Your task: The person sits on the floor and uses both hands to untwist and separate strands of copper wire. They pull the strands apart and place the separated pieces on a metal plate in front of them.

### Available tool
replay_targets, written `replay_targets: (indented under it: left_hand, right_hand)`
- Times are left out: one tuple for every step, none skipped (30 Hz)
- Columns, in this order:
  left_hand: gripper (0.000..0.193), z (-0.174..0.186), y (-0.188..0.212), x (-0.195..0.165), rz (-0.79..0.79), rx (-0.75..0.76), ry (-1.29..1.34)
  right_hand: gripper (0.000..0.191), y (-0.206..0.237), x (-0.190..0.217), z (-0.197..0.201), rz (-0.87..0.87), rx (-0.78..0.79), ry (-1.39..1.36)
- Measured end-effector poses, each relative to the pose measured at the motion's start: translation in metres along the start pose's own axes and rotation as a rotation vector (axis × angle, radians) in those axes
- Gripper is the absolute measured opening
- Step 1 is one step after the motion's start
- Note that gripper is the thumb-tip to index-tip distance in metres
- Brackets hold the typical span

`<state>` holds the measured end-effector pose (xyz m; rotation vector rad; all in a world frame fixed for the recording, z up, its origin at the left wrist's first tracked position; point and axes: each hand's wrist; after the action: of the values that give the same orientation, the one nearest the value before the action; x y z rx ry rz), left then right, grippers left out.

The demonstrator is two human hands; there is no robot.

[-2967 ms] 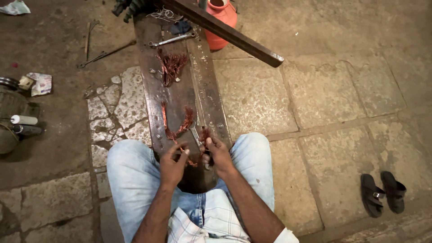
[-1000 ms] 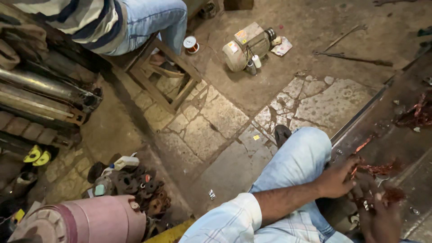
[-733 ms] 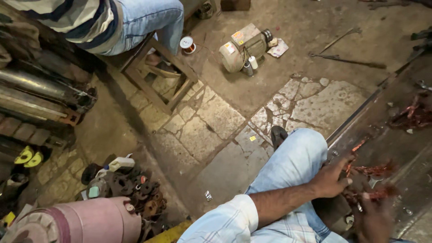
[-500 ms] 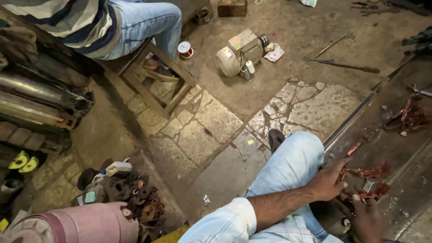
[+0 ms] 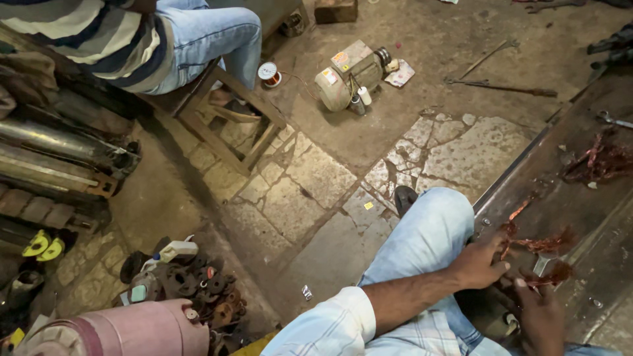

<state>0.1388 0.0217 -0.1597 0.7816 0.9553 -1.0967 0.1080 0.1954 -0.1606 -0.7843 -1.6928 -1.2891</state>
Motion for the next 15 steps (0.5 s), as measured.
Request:
replay_targets:
  left_hand:
    - [0.068,-0.002,-0.001,0.003,0.019,0.023,-0.050]
    - [0.064,-0.003,-0.002,0.005,-0.002,0.009,-0.047]
    - [0.060,-0.004,-0.003,0.008,-0.022,-0.002,-0.041]
    - [0.057,-0.008,-0.003,0.008,-0.044,-0.009,-0.032]
    - [0.053,-0.012,-0.005,0.008,-0.048,0.008,-0.010]
    - [0.049,-0.012,-0.006,0.010,-0.053,0.027,0.012]
    - [0.046,-0.014,-0.005,0.010,-0.055,0.046,0.034]
    - [0.046,-0.015,-0.005,0.009,-0.097,0.033,0.037]
    - [0.046,-0.015,-0.005,0.010,-0.140,0.014,0.035]
    - [0.046,-0.015,-0.005,0.011,-0.184,-0.009,0.029]
    - [0.046,-0.014,-0.006,0.010,-0.169,0.003,0.027]
    - [0.045,-0.013,-0.006,0.010,-0.155,0.015,0.025]
    - [0.045,-0.013,-0.007,0.009,-0.141,0.026,0.023]
    - [0.043,-0.012,-0.007,0.008,-0.106,0.059,0.014]
    - [0.041,-0.012,-0.007,0.008,-0.070,0.094,0.007]
  right_hand:
    - [0.034,0.001,0.000,-0.001,0.034,-0.001,-0.002]
    - [0.034,0.002,0.001,-0.002,0.068,-0.004,-0.003]
    - [0.034,0.004,0.002,-0.002,0.102,-0.009,-0.002]
    - [0.033,0.005,0.004,-0.003,0.124,-0.018,0.048]
    - [0.033,0.005,0.005,-0.005,0.148,-0.033,0.098]
    - [0.032,0.006,0.007,-0.005,0.171,-0.050,0.148]
    - [0.031,0.008,0.010,-0.003,0.143,-0.066,0.156]
    - [0.029,0.009,0.011,-0.004,0.114,-0.077,0.162]
    - [0.028,0.009,0.012,-0.005,0.088,-0.080,0.164]
    - [0.028,0.009,0.014,-0.006,0.123,-0.071,0.178]
    - [0.029,0.010,0.014,-0.006,0.157,-0.061,0.193]
    - [0.030,0.009,0.014,-0.006,0.193,-0.050,0.208]
    - [0.029,0.007,0.014,-0.005,0.181,-0.042,0.225]
    - [0.029,0.005,0.014,-0.005,0.169,-0.033,0.242]
    - [0.028,0.003,0.013,-0.003,0.156,-0.026,0.261]
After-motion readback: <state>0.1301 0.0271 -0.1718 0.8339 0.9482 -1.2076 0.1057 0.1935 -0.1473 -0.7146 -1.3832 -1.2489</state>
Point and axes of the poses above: each hand's wrist, its own y-axis away from the middle knuckle, its own z-axis out of the back of the hand, x = y × z, and after that the axes turned 3 degrees about z, right-handed
